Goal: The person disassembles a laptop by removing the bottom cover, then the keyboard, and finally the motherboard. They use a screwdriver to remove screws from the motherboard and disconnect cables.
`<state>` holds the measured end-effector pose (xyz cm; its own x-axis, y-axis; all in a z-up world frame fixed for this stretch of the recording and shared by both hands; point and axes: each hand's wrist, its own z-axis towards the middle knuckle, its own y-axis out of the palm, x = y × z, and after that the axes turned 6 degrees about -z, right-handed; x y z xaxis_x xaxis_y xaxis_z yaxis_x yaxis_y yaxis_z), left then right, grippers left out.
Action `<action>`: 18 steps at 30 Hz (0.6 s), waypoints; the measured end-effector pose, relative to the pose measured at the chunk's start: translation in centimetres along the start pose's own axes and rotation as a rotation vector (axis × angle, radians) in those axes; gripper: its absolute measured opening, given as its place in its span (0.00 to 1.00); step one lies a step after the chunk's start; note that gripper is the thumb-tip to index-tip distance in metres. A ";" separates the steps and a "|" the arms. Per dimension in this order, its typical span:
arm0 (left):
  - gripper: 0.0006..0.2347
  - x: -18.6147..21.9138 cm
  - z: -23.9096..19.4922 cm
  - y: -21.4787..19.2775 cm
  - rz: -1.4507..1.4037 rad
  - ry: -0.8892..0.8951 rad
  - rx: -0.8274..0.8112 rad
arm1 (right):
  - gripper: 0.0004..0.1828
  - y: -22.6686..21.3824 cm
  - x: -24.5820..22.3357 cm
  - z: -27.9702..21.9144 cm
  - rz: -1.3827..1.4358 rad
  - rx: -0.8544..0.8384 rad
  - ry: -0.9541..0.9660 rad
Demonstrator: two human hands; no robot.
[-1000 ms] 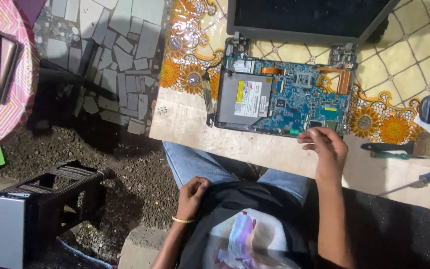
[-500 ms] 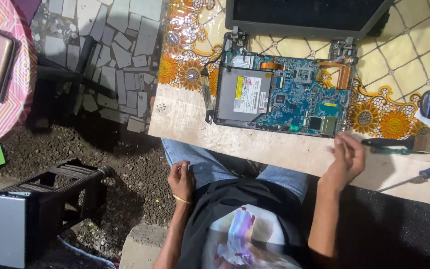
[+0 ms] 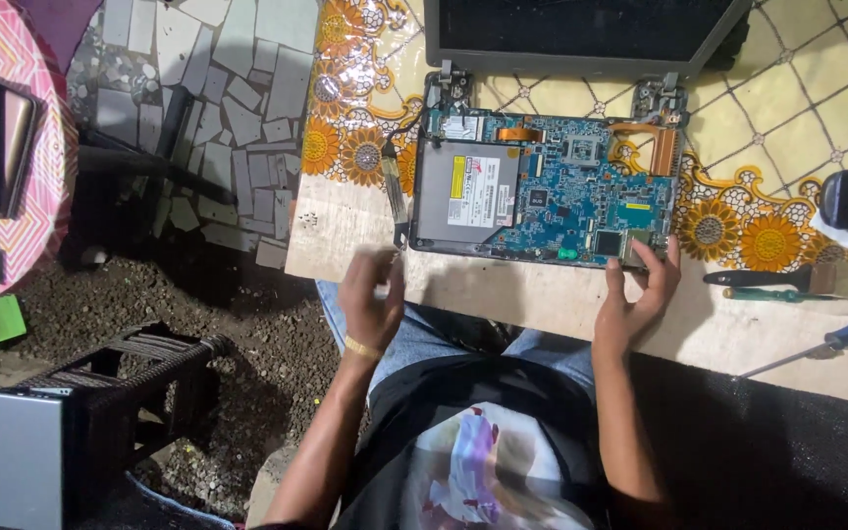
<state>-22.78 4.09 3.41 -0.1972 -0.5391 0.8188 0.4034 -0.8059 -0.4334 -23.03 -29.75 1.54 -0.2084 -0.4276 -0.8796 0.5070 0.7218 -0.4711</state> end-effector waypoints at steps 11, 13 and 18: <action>0.07 -5.2 17.8 7.8 0.555 0.539 -0.211 | 0.15 1.5 2.1 0.3 -0.052 0.111 -0.046; 0.03 -6.6 18.5 6.7 0.088 0.348 -0.332 | 0.15 1.6 1.2 0.1 -0.015 0.144 -0.018; 0.06 -6.6 18.4 6.8 -0.134 -0.003 -0.374 | 0.13 1.2 -0.6 0.1 -0.054 0.124 -0.070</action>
<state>-2.31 6.68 2.03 -0.2228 -0.4227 0.8784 0.0208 -0.9029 -0.4293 -22.23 -28.66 1.48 -0.1820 -0.5040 -0.8443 0.5970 0.6256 -0.5022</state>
